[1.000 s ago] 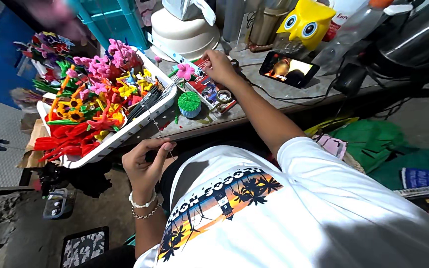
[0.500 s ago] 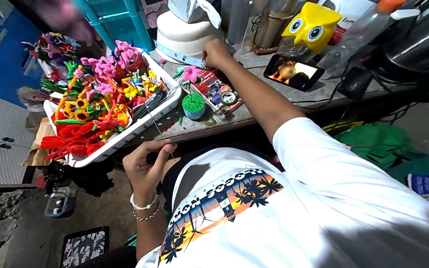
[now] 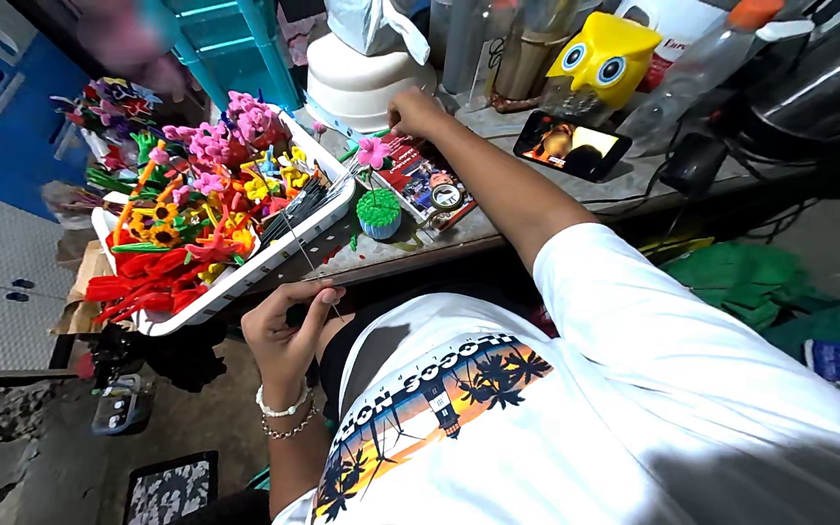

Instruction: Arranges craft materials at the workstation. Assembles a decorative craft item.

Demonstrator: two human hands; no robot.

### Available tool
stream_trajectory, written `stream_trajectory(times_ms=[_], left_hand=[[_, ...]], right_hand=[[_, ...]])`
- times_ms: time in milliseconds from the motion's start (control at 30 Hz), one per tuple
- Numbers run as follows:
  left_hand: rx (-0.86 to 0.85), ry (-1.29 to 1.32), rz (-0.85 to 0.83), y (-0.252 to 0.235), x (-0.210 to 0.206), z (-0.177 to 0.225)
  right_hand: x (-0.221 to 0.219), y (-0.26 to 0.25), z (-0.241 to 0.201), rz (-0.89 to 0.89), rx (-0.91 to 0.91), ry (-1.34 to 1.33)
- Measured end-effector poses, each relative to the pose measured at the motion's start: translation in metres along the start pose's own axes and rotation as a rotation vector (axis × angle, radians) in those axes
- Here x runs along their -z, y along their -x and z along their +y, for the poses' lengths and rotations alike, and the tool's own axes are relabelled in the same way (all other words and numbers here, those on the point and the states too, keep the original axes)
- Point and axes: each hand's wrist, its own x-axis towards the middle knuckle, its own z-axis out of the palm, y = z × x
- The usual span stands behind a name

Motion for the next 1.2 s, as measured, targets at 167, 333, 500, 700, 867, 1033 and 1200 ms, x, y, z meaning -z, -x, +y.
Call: stream_trajectory(times_ms=[167, 333, 500, 700, 867, 1033, 1200], left_hand=[[0.003, 0.012, -0.004, 0.0, -0.002, -0.001], [0.003, 0.016, -0.019, -0.001, -0.004, 0.0], [0.001, 0.012, -0.015, 0.0, -0.003, 0.0], [0.002, 0.021, -0.022, -0.001, -0.004, 0.001], [-0.006, 0.016, -0.017, 0.0, -0.001, -0.001], [-0.006, 0.011, -0.021, 0.0, -0.001, -0.001], [-0.006, 0.009, -0.019, 0.0, -0.002, 0.0]], right_hand=[[-0.004, 0.009, 0.005, -0.036, -0.115, 0.111], [-0.002, 0.01, 0.002, -0.094, 0.003, 0.053], [0.003, 0.023, -0.014, -0.229, 0.218, 0.021], [-0.011, 0.034, -0.03, -0.151, 0.124, 0.125], [-0.018, 0.041, -0.042, -0.095, 0.05, 0.147], [-0.022, 0.043, -0.044, -0.066, 0.05, 0.142], [-0.023, 0.048, -0.049, -0.06, 0.086, 0.142]])
